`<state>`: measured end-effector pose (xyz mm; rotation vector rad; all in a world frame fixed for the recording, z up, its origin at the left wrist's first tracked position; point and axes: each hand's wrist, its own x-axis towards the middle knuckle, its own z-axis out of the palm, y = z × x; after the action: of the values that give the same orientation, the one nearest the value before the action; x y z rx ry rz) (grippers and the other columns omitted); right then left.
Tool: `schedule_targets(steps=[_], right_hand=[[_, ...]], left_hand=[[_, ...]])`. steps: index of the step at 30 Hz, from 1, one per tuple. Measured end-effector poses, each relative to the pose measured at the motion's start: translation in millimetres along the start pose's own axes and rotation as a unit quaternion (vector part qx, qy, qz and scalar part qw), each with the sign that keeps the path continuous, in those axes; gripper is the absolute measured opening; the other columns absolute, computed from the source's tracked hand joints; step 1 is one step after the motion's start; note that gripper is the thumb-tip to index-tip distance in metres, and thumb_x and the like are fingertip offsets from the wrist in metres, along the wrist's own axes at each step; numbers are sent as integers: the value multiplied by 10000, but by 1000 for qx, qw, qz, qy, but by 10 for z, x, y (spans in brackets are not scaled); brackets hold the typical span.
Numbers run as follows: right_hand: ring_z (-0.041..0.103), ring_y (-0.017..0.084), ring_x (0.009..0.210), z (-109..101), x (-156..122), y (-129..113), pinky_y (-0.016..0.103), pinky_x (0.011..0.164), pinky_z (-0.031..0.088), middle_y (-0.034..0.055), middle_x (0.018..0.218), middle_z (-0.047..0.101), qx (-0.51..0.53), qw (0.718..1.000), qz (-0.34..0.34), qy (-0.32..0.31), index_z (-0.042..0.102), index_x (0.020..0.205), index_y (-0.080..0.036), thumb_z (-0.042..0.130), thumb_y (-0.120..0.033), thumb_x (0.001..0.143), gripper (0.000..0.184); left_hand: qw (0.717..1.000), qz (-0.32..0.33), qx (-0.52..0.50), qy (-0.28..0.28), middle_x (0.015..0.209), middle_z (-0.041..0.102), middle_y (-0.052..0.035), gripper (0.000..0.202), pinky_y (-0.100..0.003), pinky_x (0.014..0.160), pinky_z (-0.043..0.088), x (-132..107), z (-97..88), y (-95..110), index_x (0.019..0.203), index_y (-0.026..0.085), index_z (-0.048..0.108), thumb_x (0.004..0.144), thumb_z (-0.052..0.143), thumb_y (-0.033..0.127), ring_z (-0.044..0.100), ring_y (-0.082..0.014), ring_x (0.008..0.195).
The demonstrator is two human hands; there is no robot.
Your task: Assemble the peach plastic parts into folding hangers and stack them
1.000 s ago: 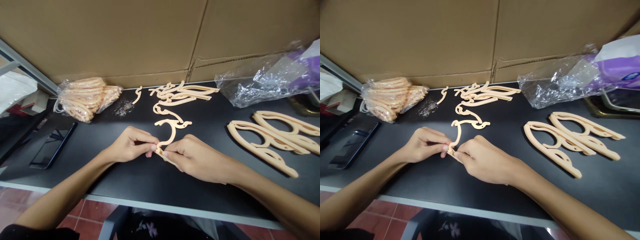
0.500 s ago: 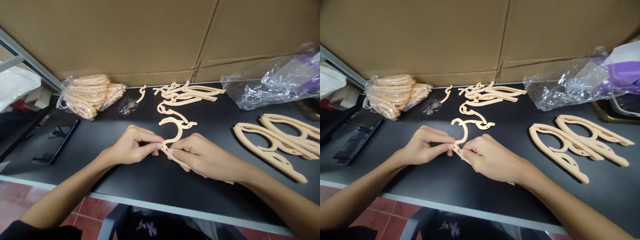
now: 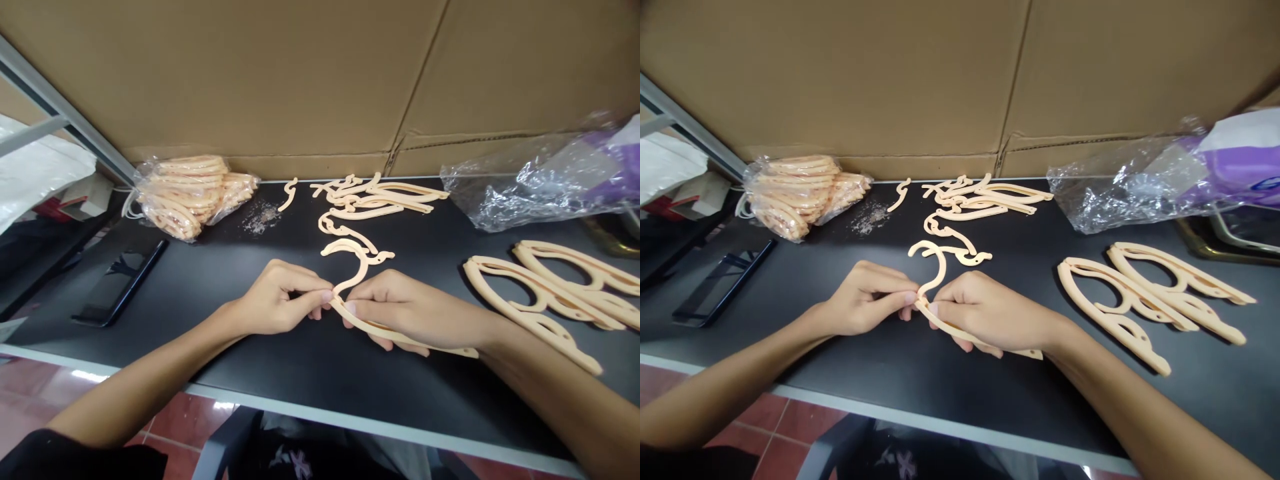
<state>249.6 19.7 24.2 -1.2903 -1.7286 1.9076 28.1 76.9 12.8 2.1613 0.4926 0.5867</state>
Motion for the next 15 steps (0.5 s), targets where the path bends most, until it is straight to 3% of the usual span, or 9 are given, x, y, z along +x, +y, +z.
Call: schedule_targets(steps=[4, 11, 15], right_hand=[[376, 34, 315, -35, 5, -15, 148, 308, 225, -53, 533, 534, 6, 1000, 8, -18, 611, 814, -160, 481, -400, 959, 309], [398, 41, 312, -55, 12, -30, 144, 308, 264, -50, 523, 557, 5, 999, 22, -25, 638, 879, -154, 489, -422, 962, 318], [451, 44, 343, -62, 30, -3, 154, 346, 310, -26, 587, 612, 31, 999, 3, -16, 657, 916, -140, 511, -433, 956, 329]], left_hand=[[996, 58, 66, 23, 635, 663, -33, 276, -204, 567, 430, -25, 32, 40, 756, 105, 728, 952, 538, 144, 567, -86, 561], [997, -61, -38, -20, 666, 654, -21, 249, -195, 545, 419, -2, 67, 65, 879, 94, 715, 954, 570, 282, 526, -85, 569], [997, -64, -38, -3, 680, 663, -23, 256, -198, 559, 420, 3, 49, 55, 846, 107, 721, 948, 581, 296, 548, -92, 592]])
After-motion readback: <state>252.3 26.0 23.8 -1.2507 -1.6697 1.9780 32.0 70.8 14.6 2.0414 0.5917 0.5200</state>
